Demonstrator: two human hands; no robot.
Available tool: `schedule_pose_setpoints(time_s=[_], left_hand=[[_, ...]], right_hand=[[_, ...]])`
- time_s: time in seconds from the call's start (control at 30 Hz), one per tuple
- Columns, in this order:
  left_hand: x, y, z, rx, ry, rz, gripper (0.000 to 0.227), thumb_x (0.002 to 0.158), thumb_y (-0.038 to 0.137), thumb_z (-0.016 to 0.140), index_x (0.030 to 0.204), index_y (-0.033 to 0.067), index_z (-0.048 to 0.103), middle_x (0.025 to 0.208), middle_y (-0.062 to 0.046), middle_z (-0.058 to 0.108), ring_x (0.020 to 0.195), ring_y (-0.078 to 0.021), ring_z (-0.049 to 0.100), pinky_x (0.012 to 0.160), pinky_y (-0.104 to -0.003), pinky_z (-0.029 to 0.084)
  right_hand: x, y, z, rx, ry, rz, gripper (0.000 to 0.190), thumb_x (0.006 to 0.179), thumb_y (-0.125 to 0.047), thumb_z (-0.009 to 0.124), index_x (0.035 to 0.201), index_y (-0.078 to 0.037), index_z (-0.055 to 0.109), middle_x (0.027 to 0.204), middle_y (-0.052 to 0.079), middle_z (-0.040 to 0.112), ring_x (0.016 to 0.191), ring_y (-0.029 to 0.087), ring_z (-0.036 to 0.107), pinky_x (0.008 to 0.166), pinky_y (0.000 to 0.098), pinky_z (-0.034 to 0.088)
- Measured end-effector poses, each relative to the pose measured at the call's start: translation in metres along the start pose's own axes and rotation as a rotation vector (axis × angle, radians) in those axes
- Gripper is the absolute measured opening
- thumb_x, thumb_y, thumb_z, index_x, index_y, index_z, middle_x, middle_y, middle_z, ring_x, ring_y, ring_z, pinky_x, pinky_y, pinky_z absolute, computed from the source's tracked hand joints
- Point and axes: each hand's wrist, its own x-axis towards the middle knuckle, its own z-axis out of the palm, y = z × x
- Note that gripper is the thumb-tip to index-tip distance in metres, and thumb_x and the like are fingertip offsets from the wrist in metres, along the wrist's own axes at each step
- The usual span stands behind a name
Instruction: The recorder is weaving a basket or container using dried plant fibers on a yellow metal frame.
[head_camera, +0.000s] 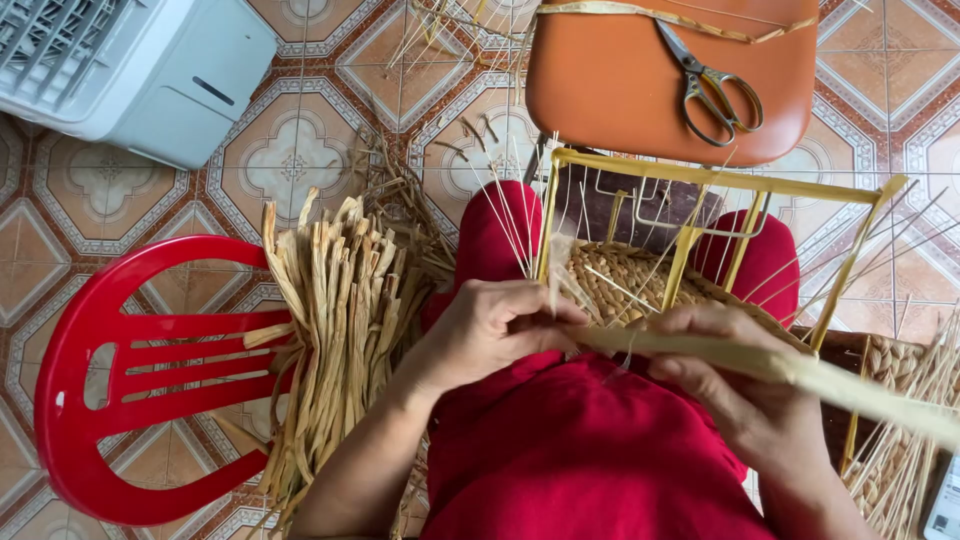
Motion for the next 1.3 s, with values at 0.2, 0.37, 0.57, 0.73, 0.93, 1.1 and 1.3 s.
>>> schedule_pose_setpoints(time_s=[0.2,0.37,0.57,0.73,0.93,1.1,1.3], left_hand=[[0.000,-0.007,0.007,0.044,0.077,-0.006,0.012,0.100,0.013,0.071,0.108,0.0081,0.064,0.102,-0.004,0.076,0.089,-0.0126,0.076,0.078,-0.026,0.066],[-0.002,-0.010,0.004,0.065,0.074,-0.024,0.012,0.103,0.014,0.069,0.107,0.0055,0.061,0.098,-0.006,0.073,0.089,-0.0143,0.075,0.079,-0.029,0.062],[-0.001,-0.008,0.009,-0.192,0.099,-0.144,0.012,0.108,0.015,0.060,0.115,0.0054,0.056,0.099,-0.006,0.077,0.094,-0.0135,0.077,0.082,-0.029,0.064],[0.000,-0.013,0.003,-0.303,0.024,-0.148,0.010,0.110,0.012,0.056,0.116,0.0043,0.054,0.095,-0.006,0.071,0.093,-0.0147,0.074,0.088,-0.031,0.064],[-0.001,-0.008,0.000,-0.346,-0.010,-0.160,0.009,0.113,0.015,0.055,0.115,0.0060,0.054,0.093,-0.005,0.071,0.093,-0.0139,0.072,0.090,-0.031,0.061],[0.006,0.006,-0.001,-0.209,-0.017,-0.191,0.011,0.110,0.015,0.056,0.115,0.0056,0.057,0.090,-0.005,0.072,0.089,-0.0139,0.073,0.085,-0.031,0.062],[0.004,0.007,0.000,-0.031,-0.033,-0.108,0.011,0.106,0.011,0.062,0.115,0.0068,0.057,0.096,-0.006,0.075,0.089,-0.0157,0.077,0.078,-0.029,0.064]], right_hand=[[0.013,-0.008,0.026,-0.387,0.008,0.141,0.036,0.084,-0.007,0.077,0.119,0.002,0.070,0.113,0.012,0.073,0.087,0.020,0.073,0.076,0.0316,0.062],[0.011,-0.002,0.021,-0.643,0.046,-0.035,0.028,0.082,-0.007,0.079,0.109,-0.002,0.072,0.107,0.012,0.068,0.091,0.025,0.069,0.075,0.0337,0.057],[-0.001,-0.003,-0.011,-0.398,-0.275,-0.175,0.034,0.077,0.001,0.070,0.106,-0.016,0.074,0.117,0.002,0.074,0.117,0.023,0.067,0.100,0.0355,0.055],[0.001,-0.019,-0.030,-0.131,-0.647,0.053,0.059,0.074,0.008,0.063,0.131,-0.008,0.069,0.130,0.009,0.075,0.127,0.028,0.061,0.108,0.0426,0.049],[-0.010,-0.017,-0.054,0.545,-0.546,0.343,0.047,0.089,0.008,0.051,0.130,0.004,0.072,0.128,0.023,0.072,0.122,0.038,0.073,0.093,0.0448,0.064],[0.016,-0.018,-0.003,-0.333,-0.186,0.318,0.032,0.093,-0.010,0.062,0.123,-0.007,0.074,0.093,0.009,0.079,0.084,0.018,0.075,0.073,0.0316,0.064],[0.052,-0.011,0.012,-0.961,-0.279,0.464,0.027,0.099,-0.020,0.064,0.124,-0.011,0.068,0.075,0.009,0.075,0.059,0.020,0.072,0.057,0.0356,0.058]])
